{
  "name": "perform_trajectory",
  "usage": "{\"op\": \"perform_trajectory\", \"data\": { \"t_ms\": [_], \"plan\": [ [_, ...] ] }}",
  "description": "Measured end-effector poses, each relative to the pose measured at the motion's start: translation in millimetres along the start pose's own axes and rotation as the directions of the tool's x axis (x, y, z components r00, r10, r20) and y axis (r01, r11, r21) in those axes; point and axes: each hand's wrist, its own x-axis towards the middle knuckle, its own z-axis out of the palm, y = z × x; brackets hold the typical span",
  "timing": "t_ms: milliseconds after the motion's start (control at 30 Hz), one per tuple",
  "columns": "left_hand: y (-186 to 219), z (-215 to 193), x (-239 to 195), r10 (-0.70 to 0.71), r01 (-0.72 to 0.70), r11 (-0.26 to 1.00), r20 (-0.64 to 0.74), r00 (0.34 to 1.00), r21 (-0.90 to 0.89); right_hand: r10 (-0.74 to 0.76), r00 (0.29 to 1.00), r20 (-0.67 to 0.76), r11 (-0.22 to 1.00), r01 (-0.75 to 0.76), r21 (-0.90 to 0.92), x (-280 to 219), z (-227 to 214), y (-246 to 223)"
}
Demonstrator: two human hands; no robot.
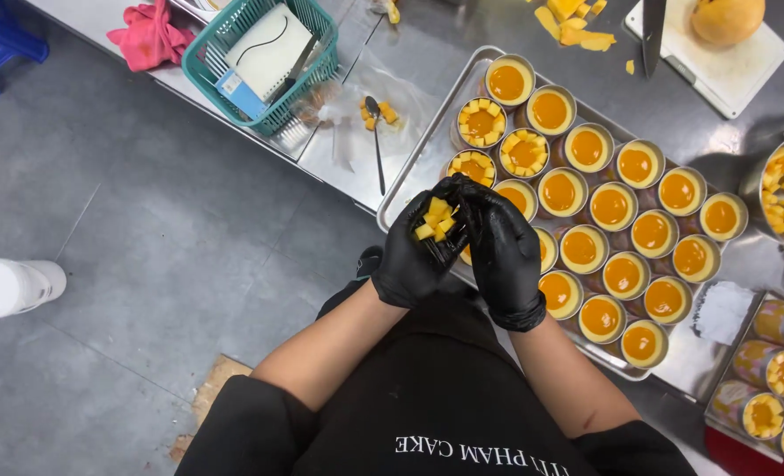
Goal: Placing diced mango pieces onto the tops of small custard-filled dessert cups on a tray.
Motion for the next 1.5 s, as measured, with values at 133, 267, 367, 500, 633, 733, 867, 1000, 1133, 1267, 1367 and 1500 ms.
{"op": "perform_trajectory", "data": {
  "t_ms": [133,267,367,500,633,733,867,1000,1133,1267,1367,1500],
  "plan": [
    [30.3,-4.7,-9.0,-0.098,0.099,0.993,0.026,0.995,-0.064,-0.189,0.982,0.013,0.772,0.156,-0.616,-3.5,36.1,-7.9],
    [48.6,-1.5,-25.7,-0.127,0.118,0.991,0.163,0.978,0.065,-0.07,0.995,0.075,0.312,0.093,-0.945,-14.7,51.7,1.2],
    [55.7,-25.8,-34.9,-0.118,0.109,0.979,0.046,0.992,0.17,-0.004,1.0,0.01,0.277,0.011,-0.961,-13.0,56.0,33.2],
    [62.0,-54.0,-36.1,-0.146,0.148,0.989,-0.174,0.974,0.0,-0.019,0.995,0.099,0.268,0.1,-0.958,-14.4,43.0,73.5],
    [64.6,-77.6,-37.9,-0.165,0.161,0.986,-0.185,0.969,-0.037,0.07,0.998,0.005,0.299,-0.016,-0.954,-13.1,42.5,86.6],
    [67.2,-78.4,-37.7,-0.214,0.208,0.977,-0.19,0.958,-0.053,0.067,0.997,-0.033,0.318,-0.052,-0.946,-13.3,36.5,93.8],
    [72.6,-74.9,-37.1,-0.261,0.257,0.965,-0.18,0.948,-0.047,0.119,0.988,-0.1,0.349,-0.136,-0.927,-13.4,34.8,90.8],
    [74.2,-85.7,-33.7,-0.298,0.291,0.954,-0.143,0.944,-0.063,0.066,0.993,-0.101,0.347,-0.118,-0.931,-14.5,37.3,86.5],
    [72.2,-101.0,-29.4,-0.312,0.296,0.949,-0.181,0.933,-0.11,0.235,0.94,-0.246,0.419,-0.326,-0.848,-10.8,32.1,76.5],
    [72.5,-102.4,-19.6,-0.269,0.23,0.962,-0.357,0.895,-0.149,0.2,0.924,-0.326,0.479,-0.382,-0.79,-6.5,3.9,76.0],
    [76.3,-113.3,-17.5,-0.232,0.214,0.973,-0.385,0.893,-0.088,-0.009,0.98,-0.199,0.245,-0.191,-0.951,2.7,-2.8,76.9],
    [80.2,-111.8,-17.8,-0.219,0.202,0.976,-0.413,0.884,-0.084,-0.042,0.999,0.007,0.09,0.01,-0.996,5.9,-15.3,90.7]
  ]
}}
